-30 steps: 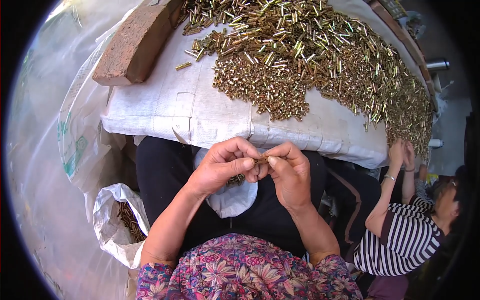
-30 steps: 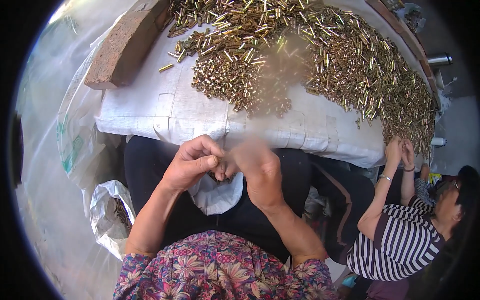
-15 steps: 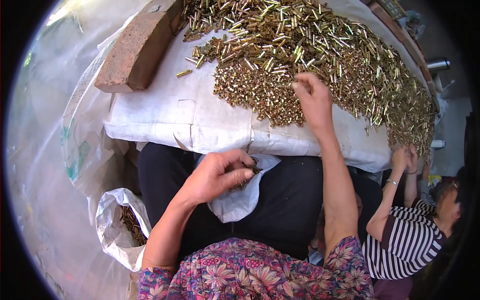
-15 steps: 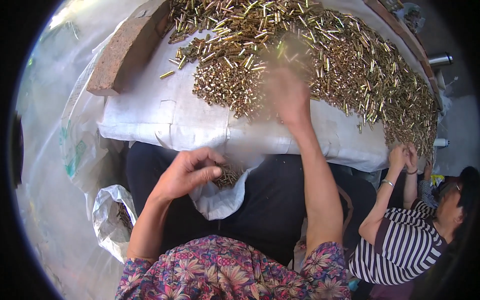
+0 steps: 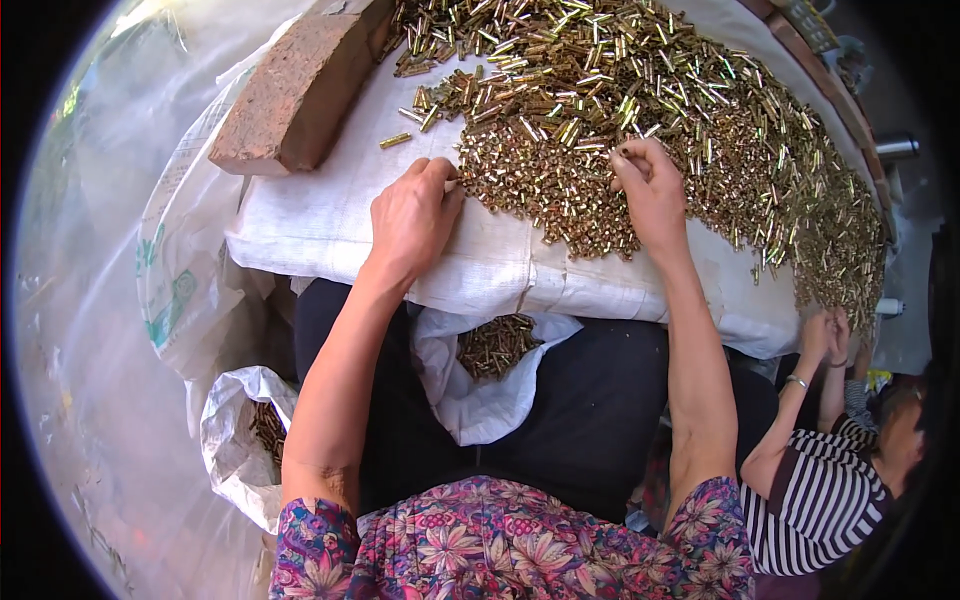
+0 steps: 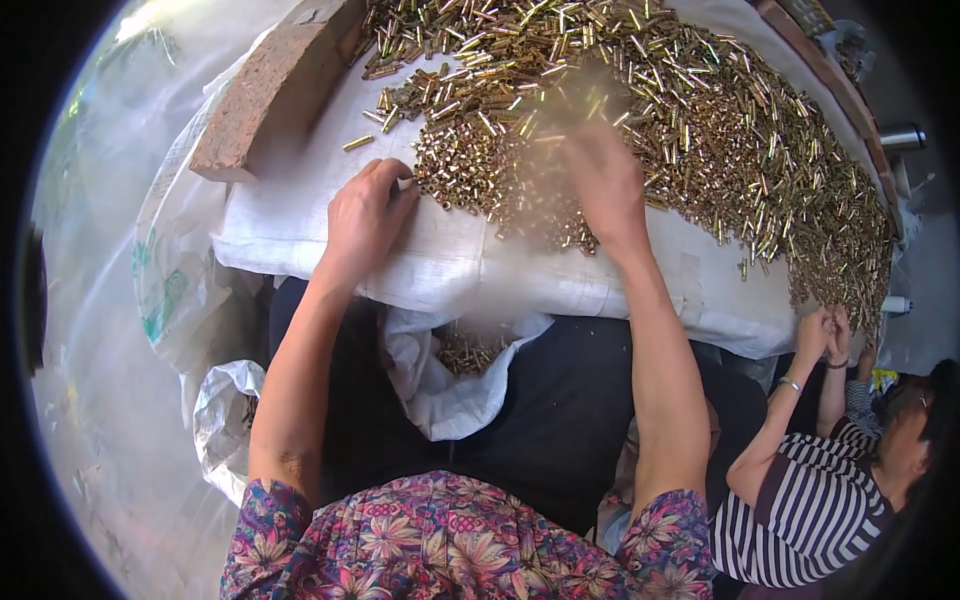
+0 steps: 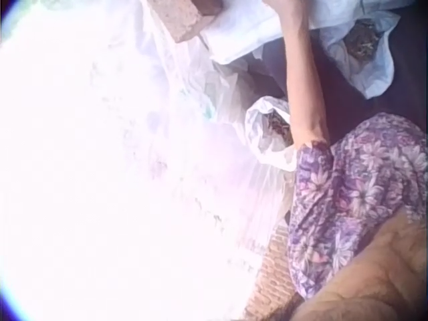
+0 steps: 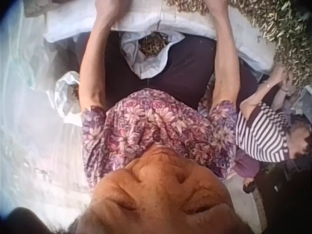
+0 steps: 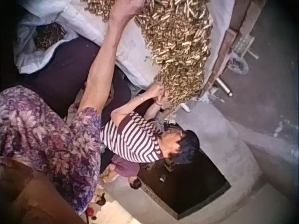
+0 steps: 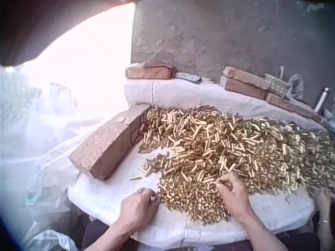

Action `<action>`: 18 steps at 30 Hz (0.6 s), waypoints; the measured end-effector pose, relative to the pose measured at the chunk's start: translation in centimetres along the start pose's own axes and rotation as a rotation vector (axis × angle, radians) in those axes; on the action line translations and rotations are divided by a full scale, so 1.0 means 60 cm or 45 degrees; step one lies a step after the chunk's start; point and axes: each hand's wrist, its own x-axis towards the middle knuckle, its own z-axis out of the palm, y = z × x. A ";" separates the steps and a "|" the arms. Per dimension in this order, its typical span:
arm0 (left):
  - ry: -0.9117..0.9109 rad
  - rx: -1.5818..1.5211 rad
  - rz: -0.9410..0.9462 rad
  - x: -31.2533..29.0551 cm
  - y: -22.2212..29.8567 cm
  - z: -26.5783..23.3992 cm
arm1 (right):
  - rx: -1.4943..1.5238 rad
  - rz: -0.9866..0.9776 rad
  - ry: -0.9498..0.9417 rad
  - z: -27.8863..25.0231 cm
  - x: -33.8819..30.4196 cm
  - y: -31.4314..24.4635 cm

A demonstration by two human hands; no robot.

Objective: The person assembles metal anchor fasteners by repeatedly picking up metal components from a pile on the table, connecting the pieces together by hand, and dropping the assembled anchors into a bag.

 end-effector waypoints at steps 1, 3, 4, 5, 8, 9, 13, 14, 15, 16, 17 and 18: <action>-0.008 0.014 0.018 0.004 0.001 0.003 | 0.258 0.172 -0.076 -0.003 -0.014 -0.009; -0.019 0.025 0.038 0.011 -0.001 0.008 | 0.369 0.230 -0.074 -0.001 -0.042 -0.008; 0.001 0.017 0.050 0.014 -0.004 0.013 | 0.480 0.285 -0.069 -0.002 -0.056 -0.010; 0.020 0.009 0.062 0.015 -0.006 0.016 | 0.479 0.287 -0.066 -0.003 -0.071 -0.015; 0.042 -0.043 0.079 0.015 -0.011 0.016 | 0.842 0.443 -0.223 -0.002 -0.111 -0.034; 0.040 -0.046 0.082 0.013 -0.013 0.012 | 0.840 0.444 -0.218 0.000 -0.122 -0.039; -0.014 -0.442 0.032 -0.004 -0.016 -0.015 | 0.999 0.555 -0.309 0.004 -0.160 -0.061; -0.126 -0.876 -0.110 -0.012 -0.012 -0.022 | 1.039 0.575 -0.318 0.004 -0.168 -0.063; -0.240 -1.304 -0.260 -0.021 -0.006 -0.030 | 1.083 0.595 -0.328 0.005 -0.175 -0.066; -0.281 -1.410 -0.263 -0.032 0.001 -0.038 | 1.099 0.610 -0.345 0.004 -0.179 -0.074; -0.288 -1.411 -0.267 -0.042 0.009 -0.042 | 1.099 0.617 -0.342 0.005 -0.184 -0.076; -0.315 -1.481 -0.266 -0.054 0.017 -0.045 | 1.097 0.591 -0.361 0.007 -0.190 -0.079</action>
